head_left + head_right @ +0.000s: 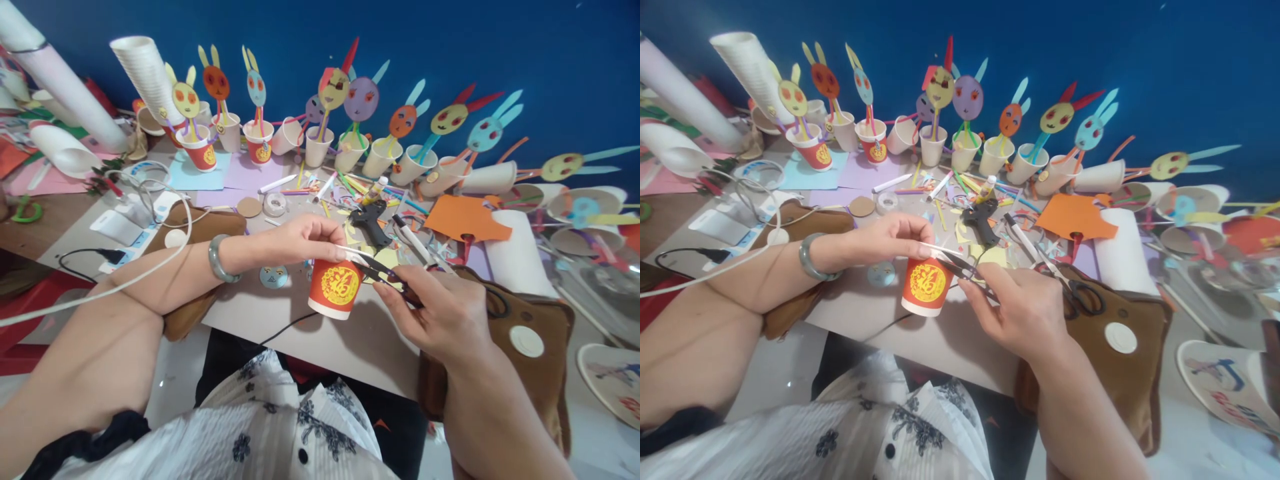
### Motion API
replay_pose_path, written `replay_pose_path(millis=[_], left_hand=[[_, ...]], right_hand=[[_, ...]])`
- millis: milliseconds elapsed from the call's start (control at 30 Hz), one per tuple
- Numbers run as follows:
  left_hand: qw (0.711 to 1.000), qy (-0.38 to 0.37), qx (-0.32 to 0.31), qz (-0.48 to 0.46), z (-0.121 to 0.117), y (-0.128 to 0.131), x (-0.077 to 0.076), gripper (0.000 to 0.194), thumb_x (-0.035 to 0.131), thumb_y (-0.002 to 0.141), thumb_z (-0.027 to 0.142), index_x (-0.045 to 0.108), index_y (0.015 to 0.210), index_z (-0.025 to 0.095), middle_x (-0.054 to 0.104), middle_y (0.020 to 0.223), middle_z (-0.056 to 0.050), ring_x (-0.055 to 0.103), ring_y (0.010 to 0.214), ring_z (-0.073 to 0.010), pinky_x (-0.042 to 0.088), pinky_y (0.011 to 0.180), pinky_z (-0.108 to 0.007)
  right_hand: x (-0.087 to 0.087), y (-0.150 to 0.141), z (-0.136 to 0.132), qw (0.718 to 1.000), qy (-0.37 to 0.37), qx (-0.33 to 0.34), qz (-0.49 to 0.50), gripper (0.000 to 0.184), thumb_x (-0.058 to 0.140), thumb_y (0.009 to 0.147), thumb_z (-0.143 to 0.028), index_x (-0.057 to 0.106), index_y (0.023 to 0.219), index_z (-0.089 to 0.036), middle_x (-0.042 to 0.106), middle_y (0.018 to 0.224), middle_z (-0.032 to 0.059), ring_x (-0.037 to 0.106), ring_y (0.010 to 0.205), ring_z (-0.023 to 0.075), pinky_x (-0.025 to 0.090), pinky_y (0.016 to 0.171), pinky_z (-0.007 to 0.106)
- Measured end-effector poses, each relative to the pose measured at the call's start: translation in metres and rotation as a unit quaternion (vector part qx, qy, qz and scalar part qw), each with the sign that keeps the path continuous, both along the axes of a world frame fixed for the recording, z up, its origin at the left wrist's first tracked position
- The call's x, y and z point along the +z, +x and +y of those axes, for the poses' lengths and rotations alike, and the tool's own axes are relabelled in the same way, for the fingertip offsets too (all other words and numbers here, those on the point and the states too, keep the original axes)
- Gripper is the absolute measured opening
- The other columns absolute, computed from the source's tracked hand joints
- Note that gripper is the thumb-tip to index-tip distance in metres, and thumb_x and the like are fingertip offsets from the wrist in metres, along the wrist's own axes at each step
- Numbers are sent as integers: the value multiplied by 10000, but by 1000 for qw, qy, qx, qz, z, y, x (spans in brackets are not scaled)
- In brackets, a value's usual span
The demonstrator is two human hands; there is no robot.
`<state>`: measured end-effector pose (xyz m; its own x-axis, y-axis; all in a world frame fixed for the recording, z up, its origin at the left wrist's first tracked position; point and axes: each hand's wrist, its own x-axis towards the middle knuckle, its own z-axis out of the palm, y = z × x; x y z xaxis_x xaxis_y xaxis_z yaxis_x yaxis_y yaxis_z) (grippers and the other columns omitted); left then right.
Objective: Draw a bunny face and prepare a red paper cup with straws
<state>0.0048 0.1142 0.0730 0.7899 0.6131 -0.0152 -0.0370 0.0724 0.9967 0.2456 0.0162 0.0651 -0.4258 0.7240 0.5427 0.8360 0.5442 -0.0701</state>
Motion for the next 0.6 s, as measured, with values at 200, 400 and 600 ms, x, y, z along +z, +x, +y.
replay_pose_path(millis=[200,400,600], left_hand=[[1000,6,-13,17,1,-2,2,220,768,777,290,616,734,138,603,701,16,560,652,-79,450,605,-208],[999,22,-25,20,2,-3,3,203,781,772,272,635,741,135,636,714,2,584,664,-82,465,599,-193],[999,26,-25,29,1,-3,2,226,794,759,293,643,741,127,634,704,10,582,645,-72,461,595,-180]], right_hand=[[2,0,-2,1000,11,0,-19,251,608,939,-365,625,756,-195,519,511,-21,460,464,111,319,503,267],[1,0,-2,1000,17,1,-23,261,609,941,-368,623,749,-192,507,510,-19,455,465,112,314,495,262],[8,0,-2,996,58,21,-64,280,604,952,-354,618,730,-184,519,514,-19,436,471,108,280,489,267]])
